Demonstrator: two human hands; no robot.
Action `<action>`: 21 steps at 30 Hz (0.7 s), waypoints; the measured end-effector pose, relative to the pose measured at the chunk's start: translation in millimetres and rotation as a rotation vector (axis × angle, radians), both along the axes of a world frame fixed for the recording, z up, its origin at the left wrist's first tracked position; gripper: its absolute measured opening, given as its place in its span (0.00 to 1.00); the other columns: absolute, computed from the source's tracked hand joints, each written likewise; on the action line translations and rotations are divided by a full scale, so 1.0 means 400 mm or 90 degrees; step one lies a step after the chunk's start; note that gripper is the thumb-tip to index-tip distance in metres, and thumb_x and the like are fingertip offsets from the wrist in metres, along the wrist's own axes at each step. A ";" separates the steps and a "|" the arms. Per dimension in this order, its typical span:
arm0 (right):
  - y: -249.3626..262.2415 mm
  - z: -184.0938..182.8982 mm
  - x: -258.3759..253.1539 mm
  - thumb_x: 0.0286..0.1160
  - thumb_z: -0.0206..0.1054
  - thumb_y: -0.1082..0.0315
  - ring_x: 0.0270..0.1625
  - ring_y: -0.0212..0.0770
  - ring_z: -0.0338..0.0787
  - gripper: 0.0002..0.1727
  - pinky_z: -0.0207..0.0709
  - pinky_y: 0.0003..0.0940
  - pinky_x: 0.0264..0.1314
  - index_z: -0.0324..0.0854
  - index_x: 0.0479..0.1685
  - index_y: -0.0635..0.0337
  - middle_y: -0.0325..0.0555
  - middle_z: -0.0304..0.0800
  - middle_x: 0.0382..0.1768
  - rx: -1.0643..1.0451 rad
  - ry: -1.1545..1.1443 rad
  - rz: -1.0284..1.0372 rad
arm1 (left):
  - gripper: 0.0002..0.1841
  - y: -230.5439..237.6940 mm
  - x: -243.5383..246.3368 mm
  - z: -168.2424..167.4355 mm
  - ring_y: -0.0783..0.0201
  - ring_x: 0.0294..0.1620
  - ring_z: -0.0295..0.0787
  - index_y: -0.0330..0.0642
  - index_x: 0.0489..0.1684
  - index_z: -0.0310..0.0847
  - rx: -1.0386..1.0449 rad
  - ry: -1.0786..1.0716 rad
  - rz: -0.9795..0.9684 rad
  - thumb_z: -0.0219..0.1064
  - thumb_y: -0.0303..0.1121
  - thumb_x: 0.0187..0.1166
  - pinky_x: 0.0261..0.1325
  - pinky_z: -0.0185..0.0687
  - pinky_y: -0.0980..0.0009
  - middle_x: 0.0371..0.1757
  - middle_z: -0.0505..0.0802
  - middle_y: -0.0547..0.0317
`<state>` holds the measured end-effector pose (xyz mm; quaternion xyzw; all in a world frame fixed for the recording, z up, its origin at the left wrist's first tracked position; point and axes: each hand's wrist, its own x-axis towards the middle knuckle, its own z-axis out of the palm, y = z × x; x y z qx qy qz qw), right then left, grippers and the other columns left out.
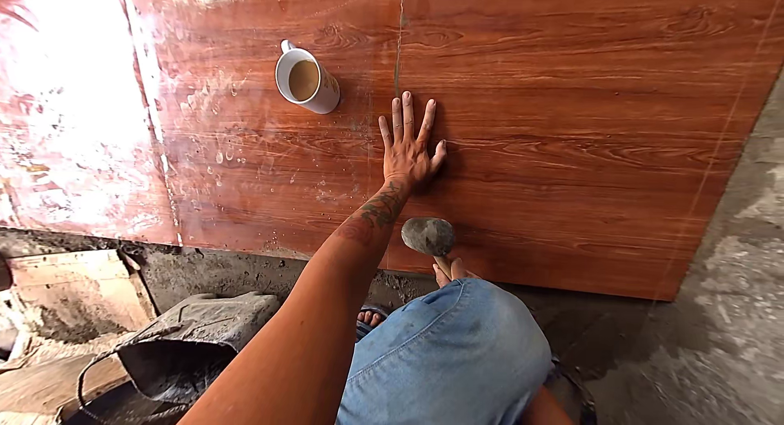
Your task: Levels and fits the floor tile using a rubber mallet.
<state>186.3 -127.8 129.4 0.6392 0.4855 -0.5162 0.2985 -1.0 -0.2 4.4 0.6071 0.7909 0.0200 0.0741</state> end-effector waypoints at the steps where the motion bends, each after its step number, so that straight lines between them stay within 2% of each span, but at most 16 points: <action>1: -0.009 -0.017 0.005 0.92 0.58 0.53 0.69 0.40 0.86 0.28 0.71 0.37 0.78 0.74 0.79 0.66 0.59 0.87 0.67 0.020 -0.001 -0.008 | 0.42 0.003 0.000 0.000 0.39 0.97 0.33 0.64 0.98 0.42 0.003 -0.001 0.000 0.40 0.66 0.80 0.90 0.24 0.29 0.97 0.45 0.41; 3: -0.026 -0.037 0.022 0.90 0.57 0.47 0.68 0.48 0.90 0.32 0.73 0.48 0.77 0.75 0.79 0.64 0.59 0.91 0.63 0.090 -0.015 0.059 | 0.42 -0.002 0.000 0.001 0.39 0.97 0.33 0.64 0.98 0.42 0.006 -0.002 0.000 0.40 0.65 0.80 0.90 0.24 0.29 0.97 0.45 0.41; 4: -0.012 -0.025 0.017 0.90 0.55 0.46 0.70 0.50 0.89 0.33 0.72 0.51 0.79 0.73 0.81 0.63 0.58 0.90 0.65 0.082 -0.024 0.078 | 0.42 -0.001 0.002 0.003 0.39 0.97 0.33 0.64 0.98 0.42 0.004 0.000 0.001 0.40 0.65 0.80 0.90 0.24 0.29 0.97 0.45 0.41; 5: 0.010 -0.007 0.006 0.92 0.54 0.47 0.74 0.49 0.86 0.33 0.69 0.48 0.82 0.69 0.84 0.64 0.58 0.87 0.69 0.039 -0.026 0.072 | 0.42 0.004 0.002 0.005 0.39 0.97 0.32 0.64 0.98 0.41 -0.003 0.004 0.001 0.39 0.66 0.81 0.90 0.23 0.29 0.97 0.44 0.41; 6: 0.011 -0.011 0.002 0.92 0.55 0.51 0.75 0.48 0.85 0.31 0.68 0.44 0.83 0.69 0.83 0.66 0.60 0.86 0.70 0.027 -0.020 0.024 | 0.42 0.004 0.004 0.006 0.39 0.97 0.31 0.64 0.98 0.40 -0.011 0.006 0.001 0.39 0.66 0.81 0.90 0.23 0.29 0.97 0.43 0.41; 7: -0.005 -0.034 0.005 0.91 0.58 0.56 0.71 0.45 0.86 0.28 0.70 0.39 0.79 0.72 0.79 0.69 0.61 0.87 0.67 0.051 -0.010 -0.053 | 0.42 0.003 0.006 0.005 0.39 0.97 0.31 0.64 0.98 0.41 -0.013 0.005 0.000 0.39 0.66 0.81 0.90 0.22 0.28 0.97 0.43 0.41; 8: -0.016 -0.056 0.014 0.91 0.59 0.56 0.65 0.41 0.87 0.26 0.73 0.35 0.75 0.74 0.76 0.68 0.57 0.88 0.61 0.069 0.000 -0.088 | 0.42 0.003 0.005 0.006 0.39 0.97 0.31 0.64 0.98 0.41 -0.011 0.006 -0.001 0.39 0.65 0.81 0.90 0.23 0.28 0.97 0.44 0.42; 11: -0.014 -0.051 0.039 0.89 0.58 0.47 0.67 0.51 0.90 0.33 0.75 0.53 0.76 0.75 0.78 0.67 0.62 0.90 0.62 0.102 0.030 -0.029 | 0.41 -0.012 -0.013 0.020 0.41 0.98 0.35 0.67 0.97 0.44 0.034 -0.016 -0.005 0.41 0.66 0.81 0.90 0.29 0.29 0.98 0.47 0.46; 12: -0.024 -0.052 0.052 0.87 0.59 0.45 0.63 0.52 0.92 0.32 0.78 0.55 0.72 0.79 0.74 0.65 0.61 0.92 0.58 0.152 0.033 -0.050 | 0.40 -0.007 -0.011 0.024 0.41 0.98 0.35 0.68 0.97 0.44 0.048 -0.029 -0.012 0.42 0.67 0.81 0.90 0.31 0.28 0.98 0.47 0.47; 13: -0.055 -0.080 0.072 0.85 0.61 0.43 0.54 0.51 0.95 0.31 0.84 0.53 0.62 0.84 0.66 0.64 0.57 0.95 0.49 0.243 0.037 -0.075 | 0.40 -0.009 -0.006 0.026 0.40 0.97 0.35 0.68 0.97 0.44 0.047 -0.038 -0.018 0.42 0.67 0.82 0.89 0.32 0.27 0.98 0.46 0.47; 14: -0.091 -0.131 0.099 0.82 0.62 0.41 0.42 0.49 0.97 0.29 0.89 0.52 0.48 0.88 0.57 0.60 0.52 0.96 0.38 0.373 0.032 -0.056 | 0.40 -0.005 -0.001 0.032 0.39 0.97 0.34 0.68 0.97 0.43 0.033 -0.044 -0.022 0.41 0.66 0.81 0.88 0.32 0.26 0.98 0.45 0.46; 15: -0.105 -0.162 0.118 0.82 0.61 0.40 0.39 0.49 0.97 0.29 0.89 0.52 0.44 0.89 0.56 0.58 0.51 0.96 0.36 0.421 0.028 -0.048 | 0.40 -0.001 0.002 0.039 0.38 0.97 0.33 0.68 0.97 0.42 0.018 -0.052 -0.023 0.40 0.66 0.81 0.88 0.32 0.26 0.98 0.44 0.45; 17: -0.087 -0.133 0.131 0.85 0.57 0.41 0.38 0.51 0.96 0.29 0.88 0.53 0.42 0.88 0.57 0.58 0.51 0.95 0.33 0.434 0.023 -0.034 | 0.41 -0.009 -0.005 0.045 0.37 0.97 0.31 0.66 0.98 0.39 -0.001 -0.060 -0.025 0.38 0.66 0.82 0.87 0.31 0.25 0.98 0.42 0.43; 19: -0.069 -0.091 0.136 0.84 0.59 0.43 0.27 0.49 0.94 0.27 0.87 0.51 0.31 0.88 0.48 0.59 0.49 0.91 0.23 0.527 0.020 -0.044 | 0.42 -0.008 -0.008 0.038 0.39 0.97 0.27 0.68 0.98 0.36 -0.004 -0.067 -0.025 0.36 0.67 0.81 0.87 0.29 0.25 0.98 0.38 0.45; 21: -0.066 -0.083 0.146 0.85 0.59 0.45 0.27 0.51 0.93 0.27 0.86 0.51 0.30 0.89 0.45 0.63 0.51 0.90 0.23 0.547 0.016 -0.100 | 0.43 -0.004 -0.001 0.036 0.41 0.98 0.28 0.68 0.98 0.36 0.006 -0.066 -0.016 0.34 0.70 0.79 0.88 0.28 0.27 0.98 0.38 0.45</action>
